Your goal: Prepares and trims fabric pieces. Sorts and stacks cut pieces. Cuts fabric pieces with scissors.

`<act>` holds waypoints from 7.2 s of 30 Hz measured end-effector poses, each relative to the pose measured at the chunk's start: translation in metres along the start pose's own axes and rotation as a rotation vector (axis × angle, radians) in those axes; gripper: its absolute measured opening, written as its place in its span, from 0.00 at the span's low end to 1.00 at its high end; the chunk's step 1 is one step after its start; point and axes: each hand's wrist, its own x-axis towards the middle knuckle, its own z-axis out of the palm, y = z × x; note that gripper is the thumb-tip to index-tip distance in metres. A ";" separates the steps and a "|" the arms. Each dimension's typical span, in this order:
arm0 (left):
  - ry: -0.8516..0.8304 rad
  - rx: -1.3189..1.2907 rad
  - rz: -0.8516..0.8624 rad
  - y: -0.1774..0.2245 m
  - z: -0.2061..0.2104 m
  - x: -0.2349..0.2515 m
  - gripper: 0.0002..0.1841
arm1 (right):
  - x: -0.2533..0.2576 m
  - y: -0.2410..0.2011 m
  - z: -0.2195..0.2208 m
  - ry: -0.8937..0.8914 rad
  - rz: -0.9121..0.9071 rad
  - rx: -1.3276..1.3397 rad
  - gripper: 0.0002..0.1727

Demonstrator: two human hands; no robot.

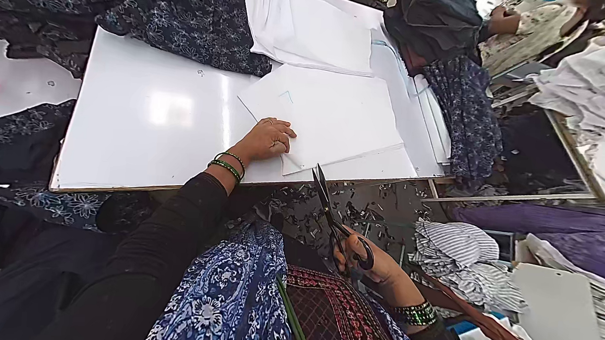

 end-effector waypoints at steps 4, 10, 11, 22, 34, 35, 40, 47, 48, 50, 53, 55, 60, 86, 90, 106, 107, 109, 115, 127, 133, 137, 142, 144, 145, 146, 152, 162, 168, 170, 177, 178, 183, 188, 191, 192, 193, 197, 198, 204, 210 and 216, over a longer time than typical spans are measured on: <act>0.013 0.000 0.001 -0.003 0.002 0.000 0.24 | 0.015 -0.004 0.003 -0.063 0.002 -0.027 0.49; 0.029 0.031 -0.008 -0.003 0.003 0.002 0.19 | 0.040 -0.011 0.018 -0.073 0.027 -0.149 0.53; 0.027 0.032 -0.015 -0.002 0.003 0.002 0.20 | 0.042 -0.012 0.021 -0.082 0.032 -0.172 0.53; 0.044 0.015 -0.020 0.001 0.002 0.002 0.22 | 0.048 -0.015 0.035 -0.052 0.031 -0.260 0.51; -0.065 0.054 -0.029 0.001 0.003 0.000 0.10 | 0.037 -0.006 0.028 -0.056 0.030 -0.247 0.52; -0.075 0.048 -0.042 0.003 0.003 -0.003 0.10 | 0.038 -0.007 0.028 -0.053 0.032 -0.247 0.51; -0.042 0.073 -0.074 0.010 0.007 -0.023 0.14 | 0.038 -0.015 0.031 -0.032 0.066 -0.296 0.51; 0.019 0.070 -0.059 0.020 0.002 -0.024 0.09 | 0.045 -0.023 0.036 -0.031 0.065 -0.335 0.47; 0.031 0.071 -0.049 0.019 0.003 -0.024 0.09 | 0.046 -0.023 0.037 -0.025 0.068 -0.334 0.46; 0.041 0.052 -0.047 0.015 0.004 -0.024 0.09 | 0.047 -0.023 0.039 -0.011 0.074 -0.320 0.46; 0.028 0.039 -0.039 0.006 0.006 -0.023 0.11 | 0.047 -0.019 0.040 -0.013 0.071 -0.274 0.47; 0.032 0.038 -0.040 0.008 0.005 -0.023 0.11 | 0.045 -0.017 0.042 -0.002 0.056 -0.241 0.44; 0.047 0.048 -0.066 0.021 0.002 -0.023 0.10 | 0.041 -0.014 0.046 0.067 0.041 -0.253 0.40; 0.059 0.057 -0.085 0.023 0.000 -0.024 0.14 | 0.037 -0.022 0.049 0.205 0.104 -0.416 0.21; 0.068 0.043 -0.083 0.022 0.001 -0.024 0.16 | 0.036 -0.029 0.045 0.193 0.125 -0.446 0.20; 0.083 0.054 -0.080 0.015 0.005 -0.024 0.20 | 0.015 -0.031 0.019 -0.031 0.106 -0.644 0.26; 0.080 0.066 -0.089 0.014 0.006 -0.025 0.20 | 0.011 -0.031 0.013 -0.006 0.077 -0.617 0.27; 0.084 0.109 -0.106 0.013 0.008 -0.025 0.20 | 0.003 -0.033 -0.001 0.092 0.006 -0.518 0.32; 0.090 0.165 -0.140 -0.005 -0.008 -0.029 0.26 | -0.008 -0.053 -0.075 0.454 -0.129 -0.285 0.31; 0.077 0.233 -0.146 0.077 0.060 0.132 0.23 | -0.082 -0.027 -0.231 0.161 -0.042 -0.150 0.52; -0.416 0.248 -0.125 0.077 0.148 0.208 0.31 | -0.095 -0.022 -0.234 0.084 0.087 -0.179 0.56; -0.205 0.256 -0.010 0.063 0.164 0.196 0.25 | -0.088 -0.012 -0.219 0.068 0.118 -0.161 0.52; -0.194 0.168 0.133 0.058 0.164 0.190 0.20 | -0.067 -0.009 -0.196 0.163 0.103 -0.222 0.50; -0.218 0.118 0.138 0.058 0.161 0.189 0.19 | -0.059 -0.017 -0.185 0.222 0.113 -0.284 0.50; -0.230 0.097 0.137 0.057 0.160 0.188 0.19 | -0.055 -0.021 -0.180 0.248 0.129 -0.307 0.51; -0.245 0.079 0.136 0.056 0.159 0.188 0.19 | -0.051 -0.025 -0.176 0.272 0.147 -0.318 0.51; -0.466 0.085 0.085 0.060 0.150 0.192 0.31 | -0.036 -0.046 -0.161 0.362 0.232 -0.323 0.49; -0.523 0.082 0.100 0.058 0.145 0.194 0.30 | -0.031 -0.047 -0.149 0.502 0.221 -0.268 0.37; -0.493 0.086 0.124 0.055 0.148 0.192 0.29 | -0.027 -0.040 -0.139 0.604 0.121 -0.222 0.25; -0.454 0.073 0.138 0.053 0.151 0.190 0.28 | -0.027 -0.041 -0.138 0.623 0.117 -0.225 0.22; -0.407 0.074 0.163 0.051 0.153 0.189 0.26 | -0.034 -0.028 -0.144 0.646 0.096 -0.175 0.19; -0.390 0.064 0.165 0.051 0.153 0.189 0.25 | -0.036 -0.026 -0.145 0.666 0.099 -0.162 0.19; -0.206 0.030 0.178 0.046 0.158 0.188 0.17 | -0.040 -0.010 -0.151 0.798 -0.025 -0.008 0.31; -0.177 0.113 0.181 0.052 0.158 0.186 0.16 | -0.050 -0.011 -0.157 0.544 -0.040 -0.051 0.51; -0.184 0.136 0.194 0.052 0.160 0.184 0.18 | -0.059 -0.013 -0.160 0.356 -0.012 -0.186 0.55; -0.178 0.138 0.197 0.052 0.160 0.184 0.17 | -0.060 -0.011 -0.161 0.321 -0.013 -0.223 0.54; -0.170 0.138 0.199 0.052 0.161 0.183 0.17 | -0.062 -0.009 -0.162 0.296 -0.016 -0.244 0.53; -0.115 0.120 0.197 0.052 0.161 0.183 0.15 | -0.064 -0.004 -0.161 0.278 -0.023 -0.189 0.51; -0.112 0.114 0.191 0.052 0.160 0.184 0.14 | -0.064 -0.004 -0.161 0.276 -0.015 -0.183 0.50; -0.123 0.064 0.141 0.051 0.158 0.186 0.14 | -0.060 -0.010 -0.159 0.279 0.001 -0.211 0.51; -0.124 0.023 0.114 0.047 0.157 0.188 0.14 | -0.050 -0.018 -0.157 0.305 0.033 -0.214 0.53; -0.239 0.043 0.144 0.045 0.157 0.186 0.18 | -0.045 -0.023 -0.157 0.299 0.083 -0.230 0.55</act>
